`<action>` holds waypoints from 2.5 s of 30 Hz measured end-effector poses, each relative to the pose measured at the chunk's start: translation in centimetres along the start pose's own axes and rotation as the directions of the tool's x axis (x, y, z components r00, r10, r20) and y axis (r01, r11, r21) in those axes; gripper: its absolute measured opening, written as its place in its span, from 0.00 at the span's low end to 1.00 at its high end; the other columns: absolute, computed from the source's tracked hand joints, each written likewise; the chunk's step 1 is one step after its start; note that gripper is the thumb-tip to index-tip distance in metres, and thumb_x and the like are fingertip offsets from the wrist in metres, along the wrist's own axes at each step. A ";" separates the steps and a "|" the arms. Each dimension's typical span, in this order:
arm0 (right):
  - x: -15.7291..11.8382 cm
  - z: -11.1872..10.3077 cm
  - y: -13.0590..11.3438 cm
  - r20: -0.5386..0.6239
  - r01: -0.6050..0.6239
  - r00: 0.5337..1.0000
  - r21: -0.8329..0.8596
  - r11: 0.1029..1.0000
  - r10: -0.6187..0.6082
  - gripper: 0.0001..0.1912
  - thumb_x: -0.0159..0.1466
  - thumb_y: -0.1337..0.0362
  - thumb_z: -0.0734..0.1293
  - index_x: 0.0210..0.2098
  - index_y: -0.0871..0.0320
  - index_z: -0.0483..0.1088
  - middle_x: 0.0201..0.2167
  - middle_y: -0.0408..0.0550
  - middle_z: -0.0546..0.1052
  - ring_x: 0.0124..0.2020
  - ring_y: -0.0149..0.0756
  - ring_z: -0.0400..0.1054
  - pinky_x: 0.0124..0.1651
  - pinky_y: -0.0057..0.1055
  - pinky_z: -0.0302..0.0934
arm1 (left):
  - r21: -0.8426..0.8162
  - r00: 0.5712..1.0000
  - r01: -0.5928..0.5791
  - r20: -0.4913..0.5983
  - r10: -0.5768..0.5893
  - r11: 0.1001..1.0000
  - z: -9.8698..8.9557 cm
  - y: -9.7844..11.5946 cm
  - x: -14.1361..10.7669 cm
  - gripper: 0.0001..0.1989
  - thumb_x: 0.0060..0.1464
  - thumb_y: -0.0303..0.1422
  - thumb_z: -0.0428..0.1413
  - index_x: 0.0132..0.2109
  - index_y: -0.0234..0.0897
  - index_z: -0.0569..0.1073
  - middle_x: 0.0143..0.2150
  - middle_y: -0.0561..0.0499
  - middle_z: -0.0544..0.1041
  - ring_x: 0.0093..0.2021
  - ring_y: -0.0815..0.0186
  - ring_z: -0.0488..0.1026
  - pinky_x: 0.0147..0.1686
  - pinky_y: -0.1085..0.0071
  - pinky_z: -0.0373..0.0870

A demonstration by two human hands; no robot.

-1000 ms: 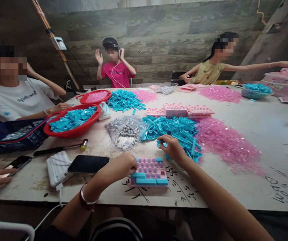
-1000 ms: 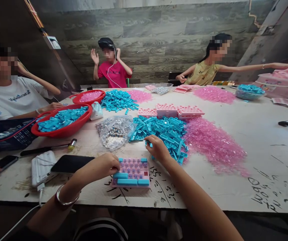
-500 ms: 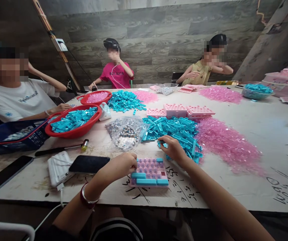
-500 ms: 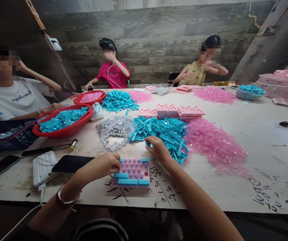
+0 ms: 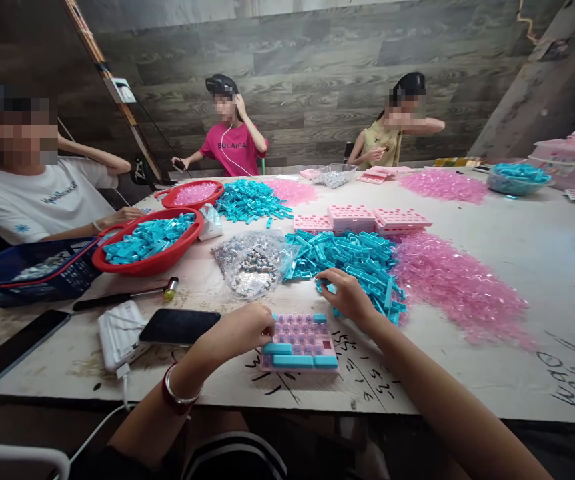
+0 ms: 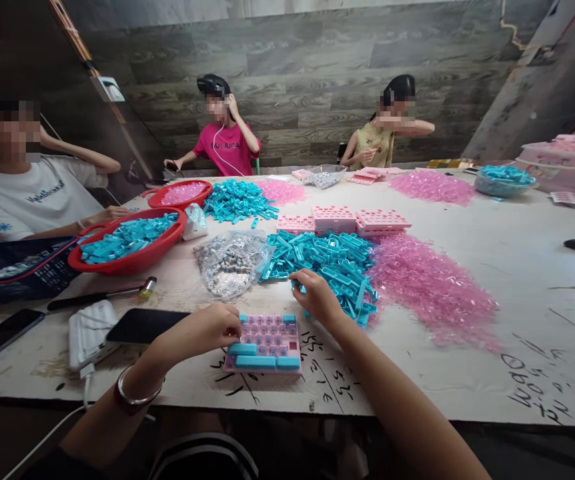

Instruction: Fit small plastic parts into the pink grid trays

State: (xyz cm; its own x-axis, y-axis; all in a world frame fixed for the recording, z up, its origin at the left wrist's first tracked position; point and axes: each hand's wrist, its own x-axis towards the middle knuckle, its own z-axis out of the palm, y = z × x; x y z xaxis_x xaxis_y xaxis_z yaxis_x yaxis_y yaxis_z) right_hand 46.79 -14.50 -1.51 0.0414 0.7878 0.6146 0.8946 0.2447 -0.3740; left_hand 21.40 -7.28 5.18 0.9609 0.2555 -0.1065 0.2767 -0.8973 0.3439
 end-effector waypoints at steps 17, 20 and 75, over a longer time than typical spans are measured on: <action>0.0 0.1 -0.4 -0.033 -0.052 0.998 0.121 0.991 0.056 0.11 0.57 0.72 0.61 0.39 0.58 0.68 0.35 0.49 0.75 0.33 0.37 0.70 0.39 0.34 0.65 | -0.007 0.991 -0.013 -0.135 0.012 1.000 -0.7 0.4 -0.5 0.22 0.51 0.38 0.59 0.52 0.34 0.70 0.48 0.43 0.71 0.47 0.56 0.69 0.45 0.65 0.66; 0.0 0.3 -0.6 0.000 -0.114 0.993 0.219 0.969 0.117 0.11 0.58 0.69 0.61 0.41 0.58 0.68 0.36 0.49 0.74 0.32 0.35 0.69 0.34 0.31 0.65 | -0.006 0.999 -0.038 -0.008 0.038 0.999 -0.5 0.4 -0.6 0.43 0.39 0.45 0.65 0.60 0.33 0.61 0.56 0.39 0.65 0.55 0.49 0.63 0.52 0.59 0.64; -0.9 1.1 -6.4 0.241 0.139 0.943 0.338 0.931 -0.229 0.05 0.60 0.71 0.63 0.33 0.57 0.71 0.35 0.49 0.75 0.38 0.36 0.69 0.40 0.33 0.66 | -0.283 0.961 -0.035 -0.273 -0.045 0.959 2.2 -1.3 2.6 0.05 0.49 0.24 0.58 0.33 0.35 0.78 0.28 0.52 0.76 0.31 0.68 0.71 0.31 0.74 0.65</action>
State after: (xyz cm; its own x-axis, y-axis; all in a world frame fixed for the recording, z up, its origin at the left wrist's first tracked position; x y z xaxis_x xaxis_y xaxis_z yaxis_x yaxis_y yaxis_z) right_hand 40.49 -16.19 -0.42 -0.2731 0.8234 0.4975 0.6879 0.5287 -0.4973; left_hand 23.54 -6.22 2.41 0.9129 0.3845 0.1372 0.2335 -0.7674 0.5971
